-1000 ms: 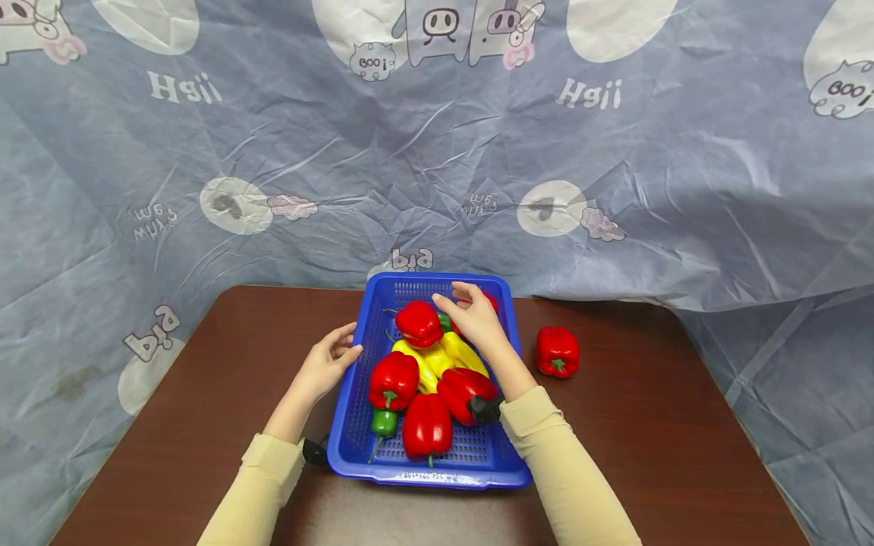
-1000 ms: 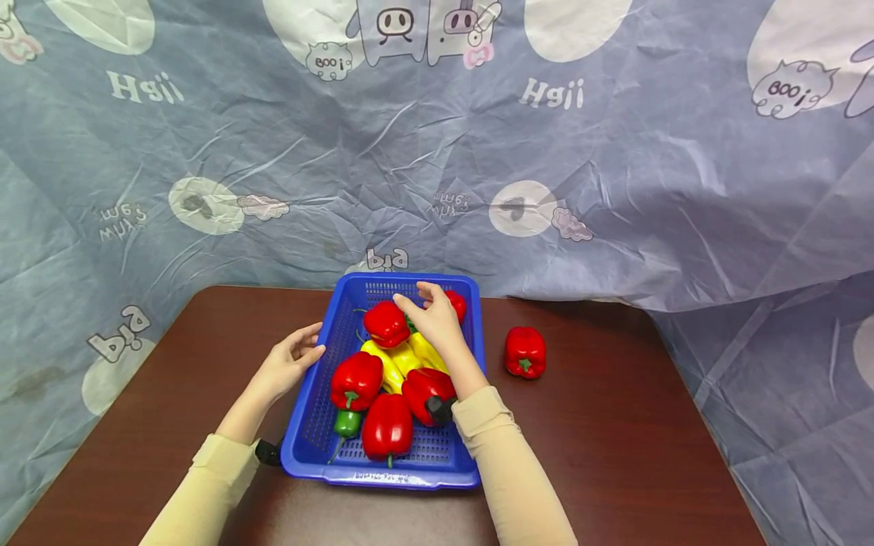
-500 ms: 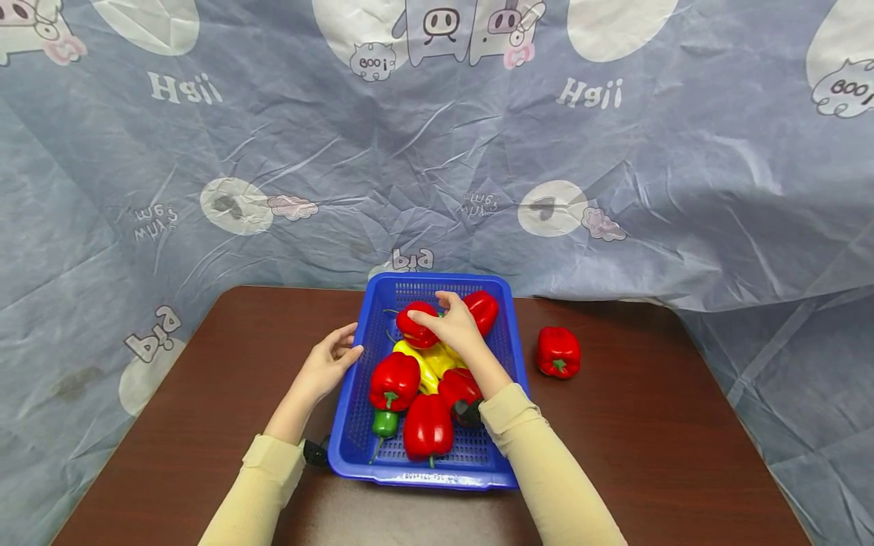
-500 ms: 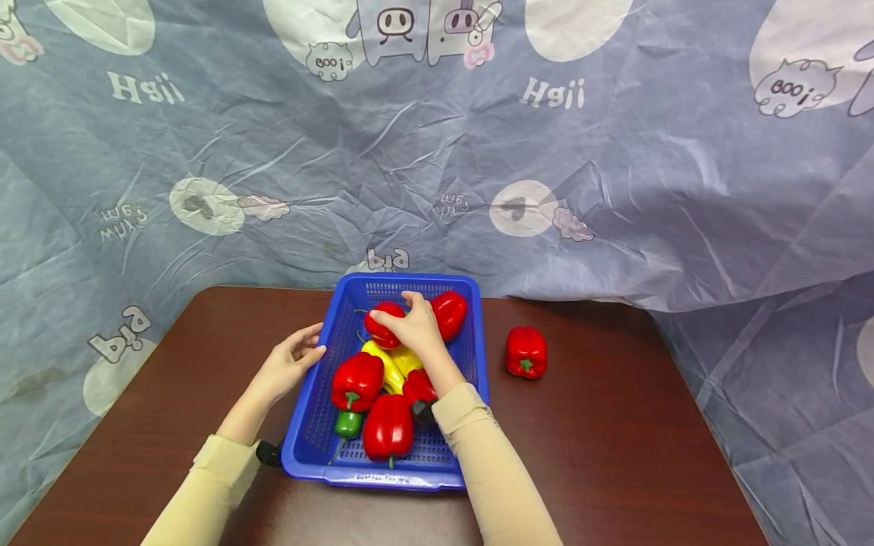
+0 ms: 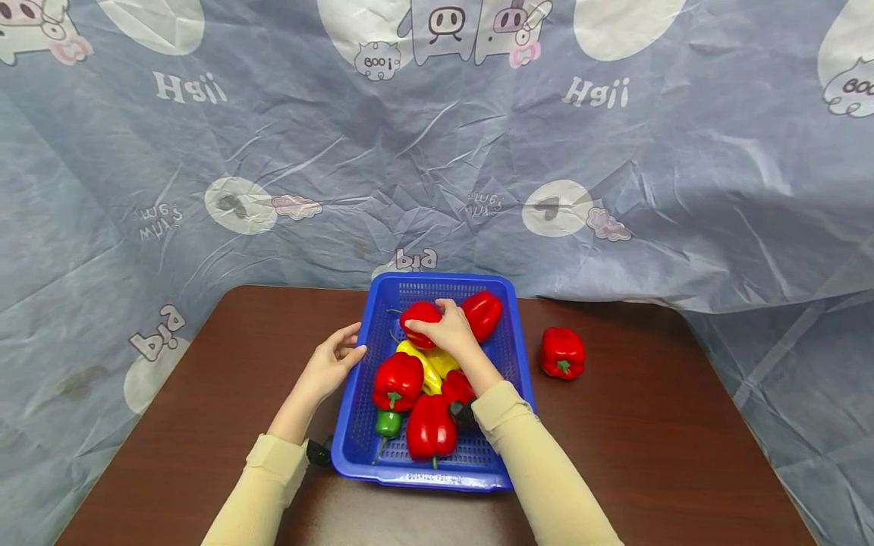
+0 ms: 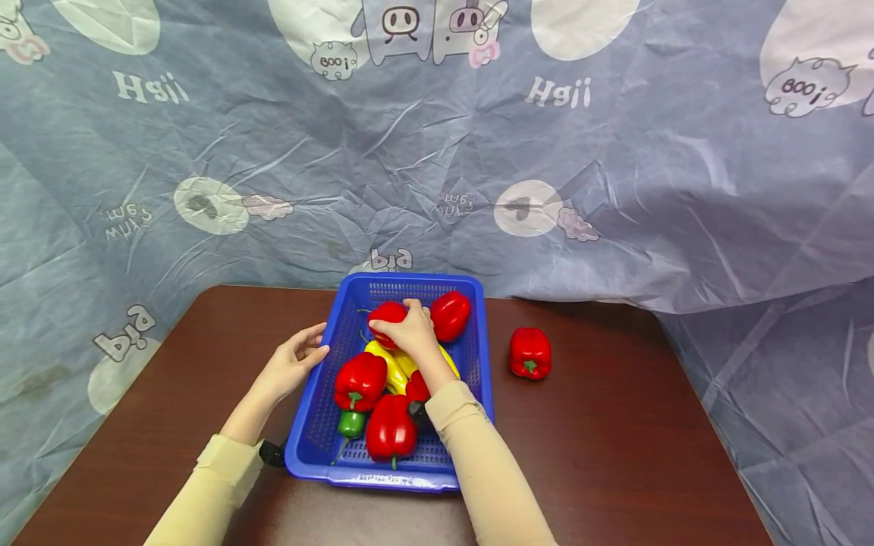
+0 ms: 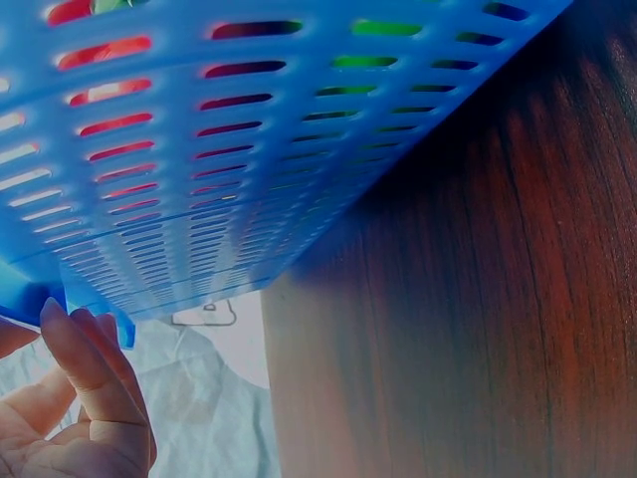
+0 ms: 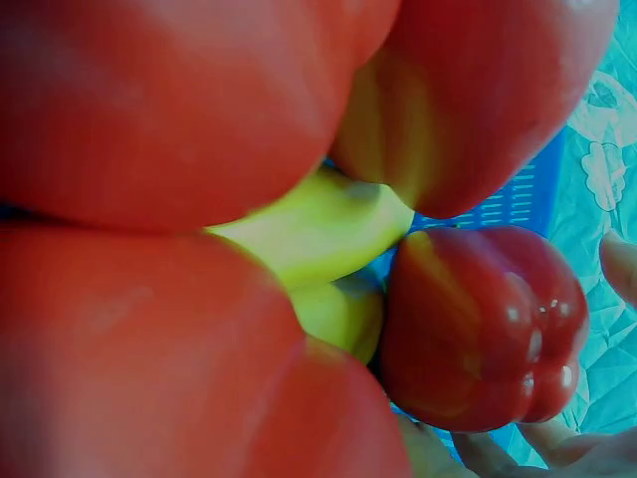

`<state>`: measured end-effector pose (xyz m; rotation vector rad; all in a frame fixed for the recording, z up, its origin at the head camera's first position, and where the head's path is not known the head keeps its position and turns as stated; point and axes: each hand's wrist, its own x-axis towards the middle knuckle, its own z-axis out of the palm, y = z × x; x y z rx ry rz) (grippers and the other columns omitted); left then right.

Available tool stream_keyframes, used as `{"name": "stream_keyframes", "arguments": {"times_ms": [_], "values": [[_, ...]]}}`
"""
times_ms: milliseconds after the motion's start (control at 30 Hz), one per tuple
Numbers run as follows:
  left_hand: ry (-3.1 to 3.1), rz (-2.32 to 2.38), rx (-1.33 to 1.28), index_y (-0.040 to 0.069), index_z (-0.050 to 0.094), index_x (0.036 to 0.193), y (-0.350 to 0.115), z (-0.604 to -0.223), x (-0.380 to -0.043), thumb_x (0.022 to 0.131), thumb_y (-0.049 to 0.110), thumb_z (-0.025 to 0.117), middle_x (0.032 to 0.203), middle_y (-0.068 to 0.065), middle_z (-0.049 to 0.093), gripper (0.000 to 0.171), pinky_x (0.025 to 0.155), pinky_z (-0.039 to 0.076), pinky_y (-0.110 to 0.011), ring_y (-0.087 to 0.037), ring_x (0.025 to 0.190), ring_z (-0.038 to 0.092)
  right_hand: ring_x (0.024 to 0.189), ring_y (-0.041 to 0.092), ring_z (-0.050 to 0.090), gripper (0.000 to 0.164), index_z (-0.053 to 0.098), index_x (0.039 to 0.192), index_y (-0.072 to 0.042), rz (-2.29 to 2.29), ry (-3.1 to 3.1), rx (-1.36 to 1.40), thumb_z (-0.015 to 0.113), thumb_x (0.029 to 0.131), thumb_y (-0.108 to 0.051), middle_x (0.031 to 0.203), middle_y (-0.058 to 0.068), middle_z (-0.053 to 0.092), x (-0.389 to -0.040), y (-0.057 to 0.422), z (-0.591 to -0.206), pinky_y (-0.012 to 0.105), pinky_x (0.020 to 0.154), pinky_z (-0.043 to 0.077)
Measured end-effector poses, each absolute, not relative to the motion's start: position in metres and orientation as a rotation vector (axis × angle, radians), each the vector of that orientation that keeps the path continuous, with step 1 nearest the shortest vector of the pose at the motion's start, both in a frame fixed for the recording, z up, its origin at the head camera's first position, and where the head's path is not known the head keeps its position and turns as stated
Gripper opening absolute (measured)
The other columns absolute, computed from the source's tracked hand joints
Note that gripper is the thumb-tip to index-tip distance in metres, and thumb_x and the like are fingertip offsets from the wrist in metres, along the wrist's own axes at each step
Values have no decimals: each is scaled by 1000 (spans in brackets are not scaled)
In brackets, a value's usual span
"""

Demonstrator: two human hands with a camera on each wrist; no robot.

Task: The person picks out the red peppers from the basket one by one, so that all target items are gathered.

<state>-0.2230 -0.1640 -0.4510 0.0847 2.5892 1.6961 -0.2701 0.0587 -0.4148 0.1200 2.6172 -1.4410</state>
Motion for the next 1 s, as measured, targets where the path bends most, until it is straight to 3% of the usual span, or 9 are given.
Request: {"name": "stream_keyframes", "arguments": {"times_ms": [667, 1000], "values": [[2573, 1725, 79, 0, 43, 146, -163, -452, -223, 97, 7, 60, 125, -24, 57, 52, 80, 55, -27, -29, 105, 64, 115, 36, 56, 79, 41, 138, -4, -1375, 2673, 186, 81, 78, -34, 131, 22, 56, -268, 58, -417, 48, 101, 48], [2575, 1722, 75, -1, 43, 146, -163, -450, -222, 97, 6, 60, 124, -24, 57, 52, 80, 55, -26, -28, 103, 64, 119, 36, 55, 75, 40, 138, -3, -1465, 2622, 208, 78, 81, -33, 134, 22, 54, -267, 63, -411, 48, 102, 48]]}}
